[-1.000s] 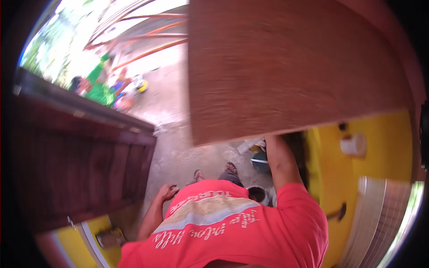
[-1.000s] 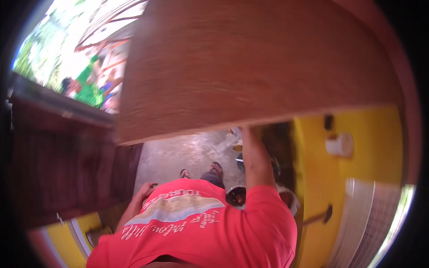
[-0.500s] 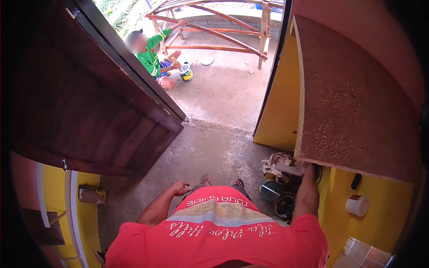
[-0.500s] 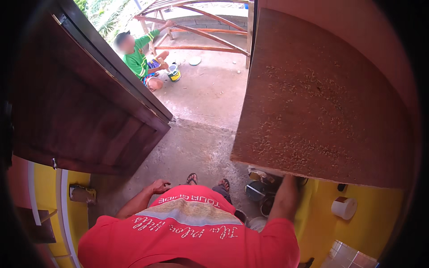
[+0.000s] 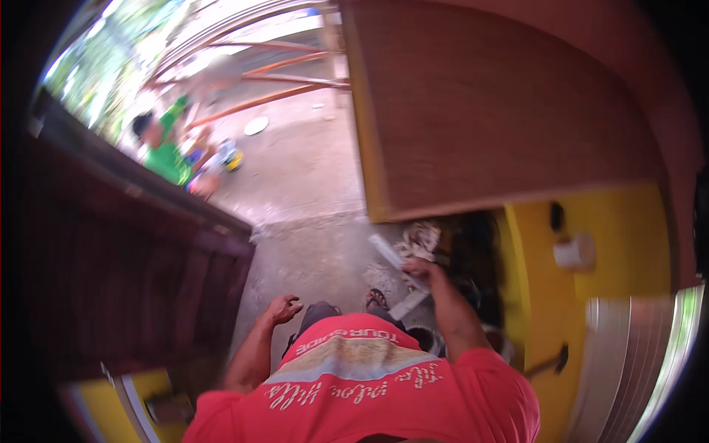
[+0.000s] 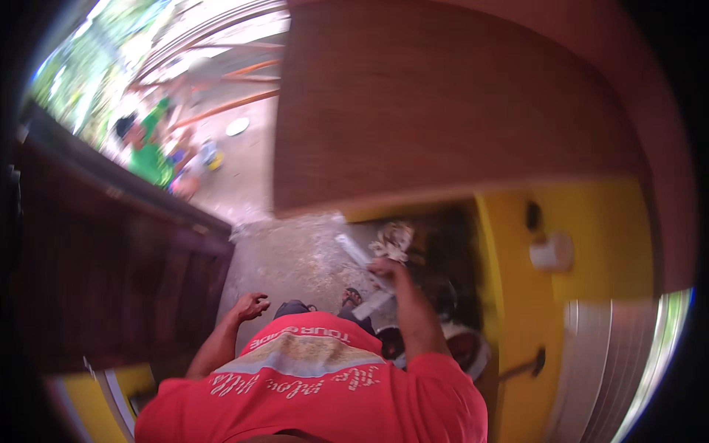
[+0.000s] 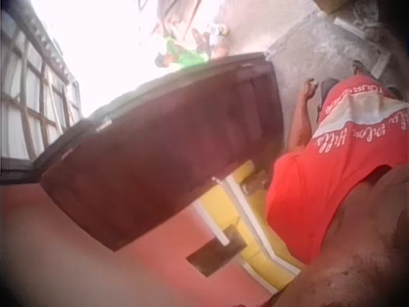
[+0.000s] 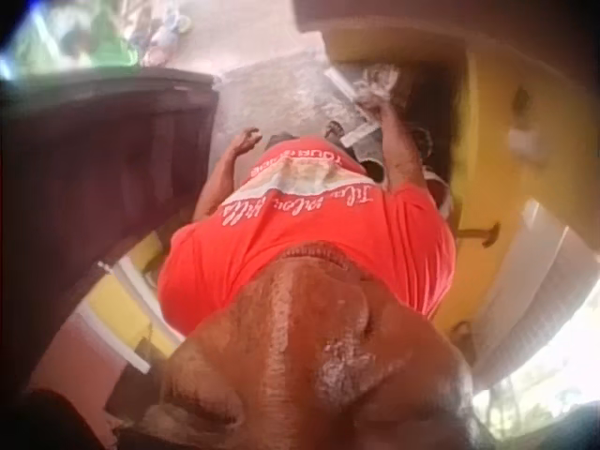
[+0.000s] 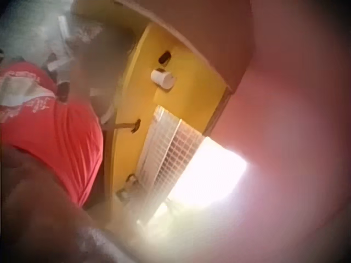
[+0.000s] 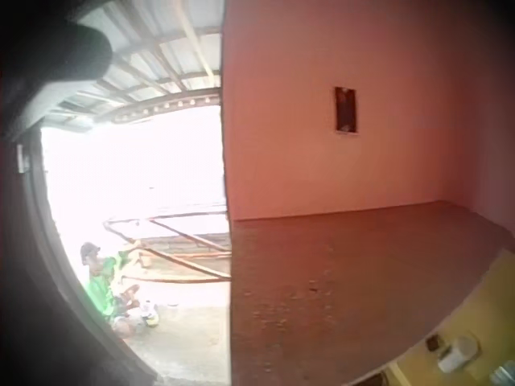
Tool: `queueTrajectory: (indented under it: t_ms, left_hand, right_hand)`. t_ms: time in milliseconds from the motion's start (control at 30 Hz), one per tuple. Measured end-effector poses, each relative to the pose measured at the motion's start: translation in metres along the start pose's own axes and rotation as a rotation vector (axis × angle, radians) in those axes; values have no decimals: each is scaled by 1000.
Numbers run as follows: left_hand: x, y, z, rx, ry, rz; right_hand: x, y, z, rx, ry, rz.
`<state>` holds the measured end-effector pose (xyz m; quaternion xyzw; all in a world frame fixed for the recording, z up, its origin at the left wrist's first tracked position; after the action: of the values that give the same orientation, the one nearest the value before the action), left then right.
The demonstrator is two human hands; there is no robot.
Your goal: The person positions plywood panels on a frame, uses a square and a pencil to mark cutting lines, and moves wood pieces and tools between an indoor room and an outdoor workbench area.
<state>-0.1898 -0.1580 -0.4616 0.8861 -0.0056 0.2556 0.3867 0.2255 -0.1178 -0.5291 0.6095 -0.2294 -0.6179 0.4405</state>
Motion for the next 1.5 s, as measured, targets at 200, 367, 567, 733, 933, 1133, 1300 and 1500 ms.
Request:
queueTrajectory:
  t_ms: [200, 367, 567, 733, 933, 1133, 1300, 1500]
  left_hand:
    - [64, -4, -17, -82, 22, 157]
    - [-72, -52, 39, -280, 208, 143]
    - [-2, 44, 15, -302, -6, 62]
    - [-43, 31, 44, -308, -173, 207]
    - [-113, -26, 91, -363, -161, 431]
    - [-57, -25, 78, -397, -221, 339]
    - [75, -2, 63, -241, -352, 402]
    - [180, 7, 80, -207, -182, 276]
  right_hand:
    - [105, 31, -30, 222, -504, -94]
    - [215, 92, -25, 495, -928, -79]
    - [370, 195, 47, 925, -1274, -16]
    - [399, 210, 71, 989, -1416, -235]
    - [303, 292, -34, 1197, -1319, -895]
    - [325, 365, -191, 1362, -1698, -1489]
    - [375, 378, -267, 1453, -1980, -1509]
    - [415, 363, -308, 1641, -1979, -1046]
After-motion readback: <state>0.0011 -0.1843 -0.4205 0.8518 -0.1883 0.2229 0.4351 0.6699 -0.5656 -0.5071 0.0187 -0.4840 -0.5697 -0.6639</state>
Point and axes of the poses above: each hand's wrist, its own y-axis away from the middle knuckle, its own z-axis out of the palm, x = y × z, the point moved 10 cm from there along -y, towards the middle knuckle, and after that the axes turned 3 degrees about x, right-handed, at the moved point
